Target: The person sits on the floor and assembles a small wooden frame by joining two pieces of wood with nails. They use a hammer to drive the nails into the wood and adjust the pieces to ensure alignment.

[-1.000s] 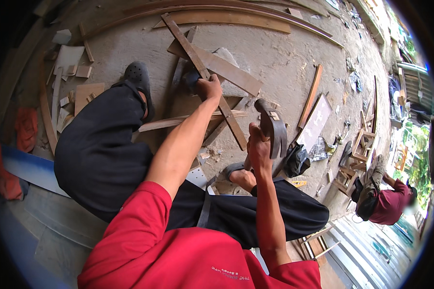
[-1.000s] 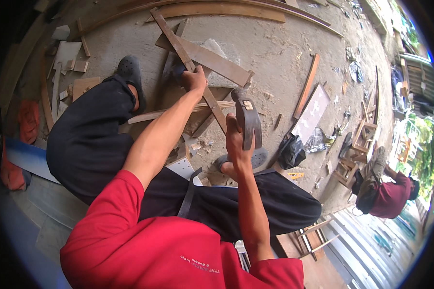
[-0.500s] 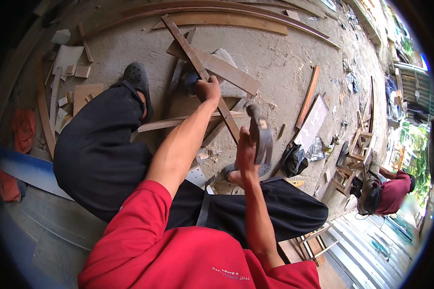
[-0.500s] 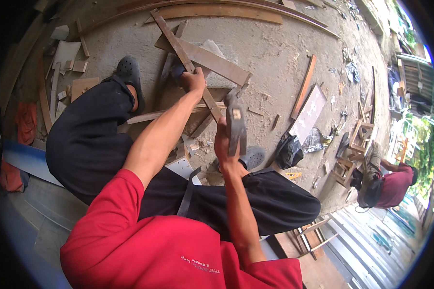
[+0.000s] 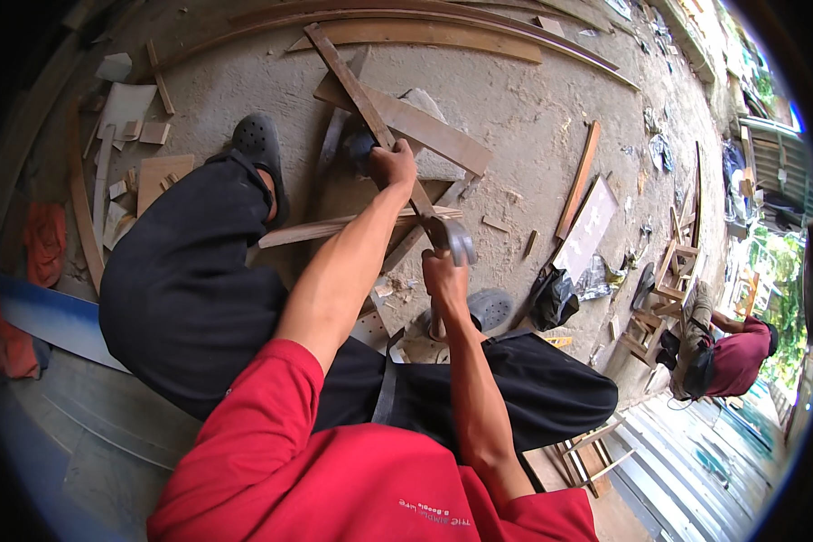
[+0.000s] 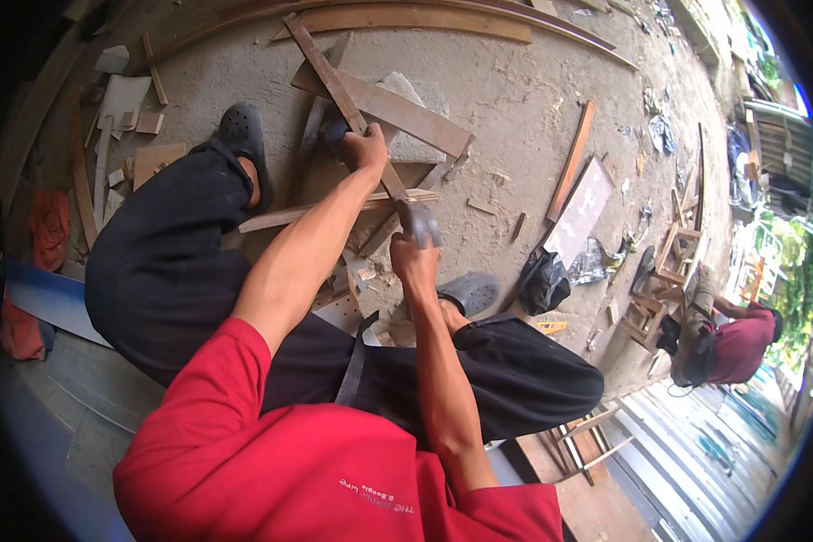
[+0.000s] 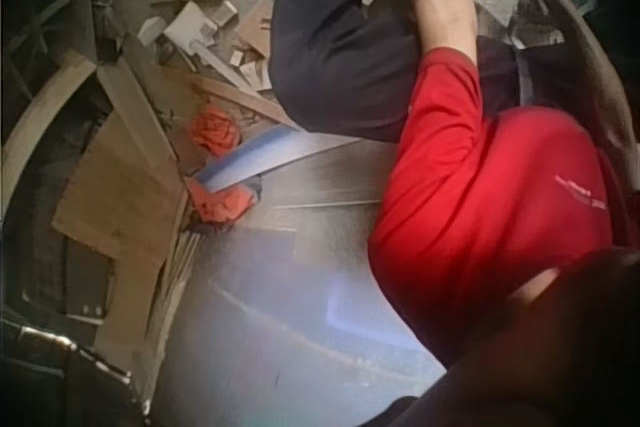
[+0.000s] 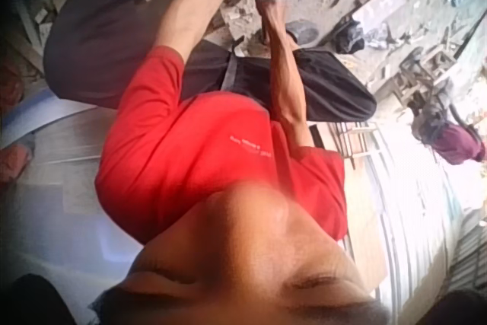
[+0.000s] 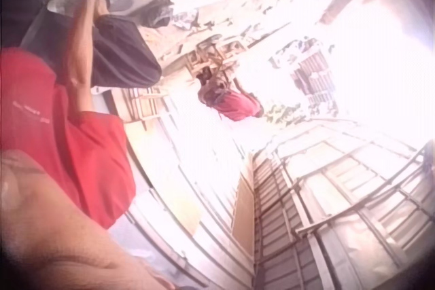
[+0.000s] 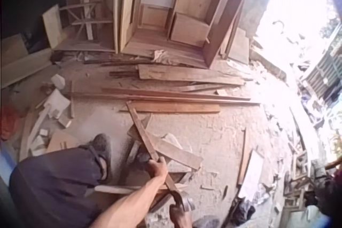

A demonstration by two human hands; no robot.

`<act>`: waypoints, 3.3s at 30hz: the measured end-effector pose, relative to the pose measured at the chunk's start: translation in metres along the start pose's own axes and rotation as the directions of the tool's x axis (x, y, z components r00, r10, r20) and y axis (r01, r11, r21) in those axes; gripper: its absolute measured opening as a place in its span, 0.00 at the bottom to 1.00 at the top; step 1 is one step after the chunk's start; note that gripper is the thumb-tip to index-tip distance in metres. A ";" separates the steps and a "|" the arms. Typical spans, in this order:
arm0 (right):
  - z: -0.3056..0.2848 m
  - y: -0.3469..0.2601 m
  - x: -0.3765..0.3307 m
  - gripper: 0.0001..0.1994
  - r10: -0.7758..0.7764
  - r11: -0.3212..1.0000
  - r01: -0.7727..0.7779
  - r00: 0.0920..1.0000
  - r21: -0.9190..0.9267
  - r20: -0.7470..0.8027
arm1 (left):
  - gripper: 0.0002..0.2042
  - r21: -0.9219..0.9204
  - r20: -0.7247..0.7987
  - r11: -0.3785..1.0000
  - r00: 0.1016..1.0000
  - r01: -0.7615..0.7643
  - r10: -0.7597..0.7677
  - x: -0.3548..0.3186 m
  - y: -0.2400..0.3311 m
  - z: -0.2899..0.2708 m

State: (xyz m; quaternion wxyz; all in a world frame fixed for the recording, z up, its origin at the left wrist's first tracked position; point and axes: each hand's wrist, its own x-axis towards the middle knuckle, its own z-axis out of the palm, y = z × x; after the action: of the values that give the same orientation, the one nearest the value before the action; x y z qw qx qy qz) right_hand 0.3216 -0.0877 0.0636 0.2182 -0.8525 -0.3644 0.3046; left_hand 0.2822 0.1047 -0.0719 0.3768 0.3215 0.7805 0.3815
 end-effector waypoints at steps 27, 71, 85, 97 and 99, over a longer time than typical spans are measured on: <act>-0.082 -0.003 -0.077 0.16 0.342 0.854 -0.441 0.876 0.275 0.340 | 0.20 0.001 0.152 0.993 0.981 0.122 -0.121 -0.014 0.036 -0.029; -0.023 -0.002 -0.046 0.13 0.167 0.910 -0.193 0.981 0.367 0.102 | 0.17 -0.034 0.165 0.997 0.984 0.072 -0.066 -0.014 0.037 -0.038; -0.031 0.002 -0.051 0.11 0.158 0.942 -0.167 0.986 0.290 0.055 | 0.19 -0.024 0.143 0.996 0.986 0.088 -0.083 -0.020 0.042 -0.038; -0.030 -0.012 -0.045 0.14 0.123 0.971 -0.126 0.992 0.201 0.029 | 0.20 -0.015 0.168 0.997 0.983 0.078 -0.075 -0.013 0.033 -0.039; -0.040 -0.032 -0.054 0.14 0.054 0.981 -0.057 0.998 0.185 0.022 | 0.19 -0.033 0.162 0.993 0.981 0.112 -0.106 -0.015 0.037 -0.042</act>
State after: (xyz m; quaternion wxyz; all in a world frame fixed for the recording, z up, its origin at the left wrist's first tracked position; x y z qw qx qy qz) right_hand 0.3037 -0.1139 0.1302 0.2848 -0.8358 -0.3124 0.3504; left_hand 0.2628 0.0969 -0.0182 0.4653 0.2998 0.7559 0.3495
